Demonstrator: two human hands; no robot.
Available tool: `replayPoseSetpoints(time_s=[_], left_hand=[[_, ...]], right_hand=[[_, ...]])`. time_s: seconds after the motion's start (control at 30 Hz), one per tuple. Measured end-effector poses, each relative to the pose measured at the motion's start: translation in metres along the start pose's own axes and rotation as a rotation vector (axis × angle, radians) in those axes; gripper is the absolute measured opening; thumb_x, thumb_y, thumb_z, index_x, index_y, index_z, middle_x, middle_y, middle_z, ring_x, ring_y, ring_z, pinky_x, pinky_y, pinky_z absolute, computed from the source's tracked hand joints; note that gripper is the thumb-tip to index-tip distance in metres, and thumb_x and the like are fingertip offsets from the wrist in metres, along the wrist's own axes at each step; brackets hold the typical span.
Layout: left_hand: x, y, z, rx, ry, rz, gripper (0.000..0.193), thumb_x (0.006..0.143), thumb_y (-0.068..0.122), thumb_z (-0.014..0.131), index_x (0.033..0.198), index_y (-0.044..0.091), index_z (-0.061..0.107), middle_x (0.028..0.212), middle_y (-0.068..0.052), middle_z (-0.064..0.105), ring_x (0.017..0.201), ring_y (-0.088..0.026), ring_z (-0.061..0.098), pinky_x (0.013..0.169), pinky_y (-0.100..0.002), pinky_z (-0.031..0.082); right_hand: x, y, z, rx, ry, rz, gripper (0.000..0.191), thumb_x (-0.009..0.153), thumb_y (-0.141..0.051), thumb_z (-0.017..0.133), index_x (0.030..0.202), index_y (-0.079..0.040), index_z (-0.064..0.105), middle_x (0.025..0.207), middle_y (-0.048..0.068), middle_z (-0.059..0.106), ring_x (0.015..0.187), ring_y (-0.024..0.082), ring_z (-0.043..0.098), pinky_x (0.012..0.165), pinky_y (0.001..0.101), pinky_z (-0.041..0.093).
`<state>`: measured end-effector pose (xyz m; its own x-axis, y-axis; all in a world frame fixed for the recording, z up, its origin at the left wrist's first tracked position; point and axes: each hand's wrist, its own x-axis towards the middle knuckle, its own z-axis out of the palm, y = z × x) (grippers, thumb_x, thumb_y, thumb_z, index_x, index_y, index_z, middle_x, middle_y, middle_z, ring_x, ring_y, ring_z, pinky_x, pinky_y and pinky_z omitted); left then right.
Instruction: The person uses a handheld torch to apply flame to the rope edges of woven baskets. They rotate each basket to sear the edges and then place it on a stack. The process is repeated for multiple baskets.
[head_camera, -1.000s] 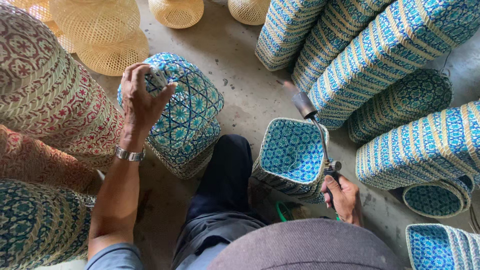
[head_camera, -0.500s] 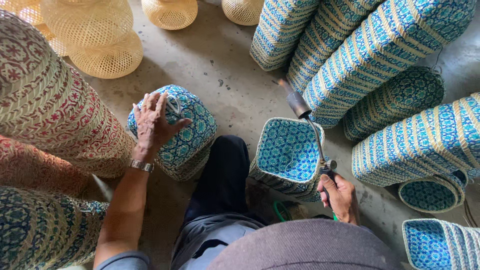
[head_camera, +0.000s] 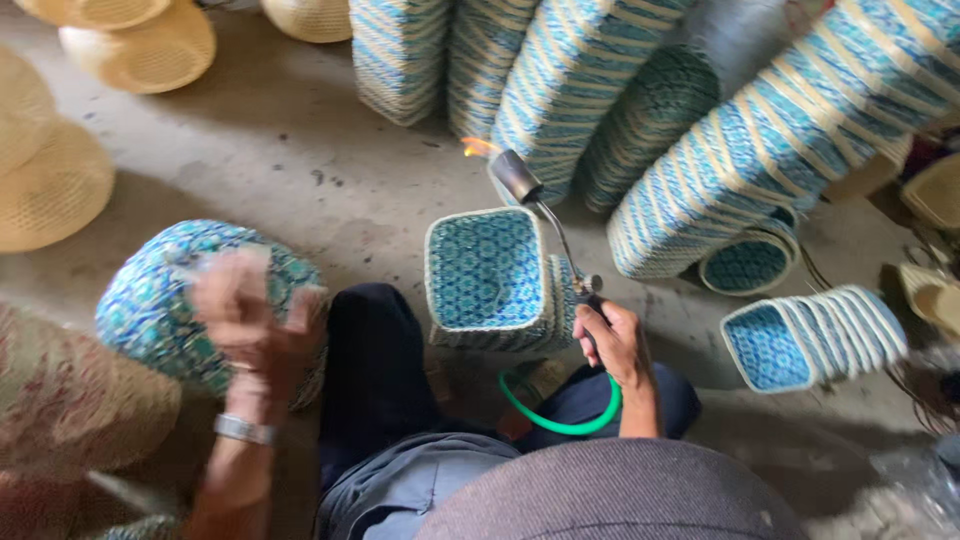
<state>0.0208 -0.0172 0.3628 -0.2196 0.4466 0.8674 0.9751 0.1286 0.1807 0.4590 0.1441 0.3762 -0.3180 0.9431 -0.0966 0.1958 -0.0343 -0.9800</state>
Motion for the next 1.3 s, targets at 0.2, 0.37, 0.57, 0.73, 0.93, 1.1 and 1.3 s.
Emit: replayPoseSetpoints(time_s=[0.2, 0.37, 0.57, 0.73, 0.93, 1.1, 1.3], left_hand=[[-0.049, 0.174, 0.114, -0.828, -0.665, 0.034, 0.063, 0.079, 0.042, 0.085, 0.126, 0.005, 0.067, 0.104, -0.020, 0.070, 0.088, -0.037, 0.069, 0.074, -0.044, 0.057], [-0.103, 0.230, 0.193, -0.784, -0.879, 0.076, 0.054, 0.082, 0.037, 0.080, 0.115, -0.001, 0.063, 0.092, -0.017, 0.068, 0.084, -0.037, 0.069, 0.075, -0.046, 0.057], [-0.124, 0.222, 0.222, -0.915, -0.648, -0.018, 0.017, 0.089, 0.009, 0.062, 0.101, 0.009, 0.074, 0.095, -0.010, 0.072, 0.081, -0.035, 0.070, 0.070, -0.041, 0.057], [-0.095, 0.214, 0.208, -0.773, -0.743, -0.315, 0.015, 0.093, 0.018, 0.074, 0.092, 0.003, 0.075, 0.087, -0.014, 0.071, 0.079, -0.032, 0.070, 0.070, -0.040, 0.053], [-0.084, 0.246, 0.195, -1.345, -0.612, -0.774, 0.013, 0.095, 0.008, 0.068, 0.102, 0.000, 0.075, 0.086, 0.001, 0.073, 0.077, -0.006, 0.062, 0.066, -0.026, 0.051], [-0.091, 0.262, 0.183, -1.331, -0.599, -0.816, 0.010, 0.097, 0.007, 0.070, 0.100, -0.001, 0.076, 0.080, 0.004, 0.064, 0.070, -0.003, 0.051, 0.058, -0.022, 0.042], [-0.097, 0.265, 0.180, -1.555, -0.572, -0.976, 0.011, 0.096, 0.007, 0.066, 0.102, 0.004, 0.075, 0.078, 0.008, 0.062, 0.066, 0.000, 0.046, 0.055, -0.020, 0.037]], right_hand=[[-0.001, 0.001, -0.016, 0.044, 0.087, -0.012, 0.036, 0.100, -0.031, 0.064, 0.077, -0.003, 0.060, 0.057, 0.002, 0.055, 0.044, 0.008, 0.048, 0.039, 0.0245, 0.039], [-0.010, 0.012, -0.037, 0.047, 0.123, -0.005, 0.037, 0.099, -0.032, 0.064, 0.077, -0.002, 0.061, 0.056, 0.002, 0.054, 0.043, 0.008, 0.048, 0.039, 0.0248, 0.039], [-0.023, 0.037, -0.057, 0.091, 0.174, 0.050, 0.033, 0.096, -0.030, 0.066, 0.078, -0.003, 0.061, 0.062, 0.001, 0.058, 0.045, 0.007, 0.051, 0.036, 0.0258, 0.041], [-0.003, 0.062, -0.033, 0.130, 0.251, 0.033, 0.027, 0.088, -0.028, 0.077, 0.084, -0.006, 0.060, 0.064, -0.001, 0.055, 0.045, 0.007, 0.045, 0.036, 0.0276, 0.035], [0.053, 0.069, 0.017, -0.427, 0.529, -0.231, 0.051, 0.083, -0.050, 0.084, 0.086, -0.005, 0.059, 0.067, 0.005, 0.058, 0.059, 0.022, 0.058, 0.054, 0.0405, 0.047], [0.072, 0.048, 0.039, -0.616, 0.631, -0.177, 0.075, 0.068, -0.065, 0.084, 0.095, 0.000, 0.056, 0.070, 0.014, 0.062, 0.061, 0.034, 0.064, 0.056, 0.0459, 0.050], [0.068, 0.036, 0.053, -0.677, 0.633, -0.201, 0.080, 0.069, -0.065, 0.084, 0.102, 0.002, 0.055, 0.082, 0.019, 0.066, 0.067, 0.037, 0.067, 0.058, 0.0470, 0.052]])
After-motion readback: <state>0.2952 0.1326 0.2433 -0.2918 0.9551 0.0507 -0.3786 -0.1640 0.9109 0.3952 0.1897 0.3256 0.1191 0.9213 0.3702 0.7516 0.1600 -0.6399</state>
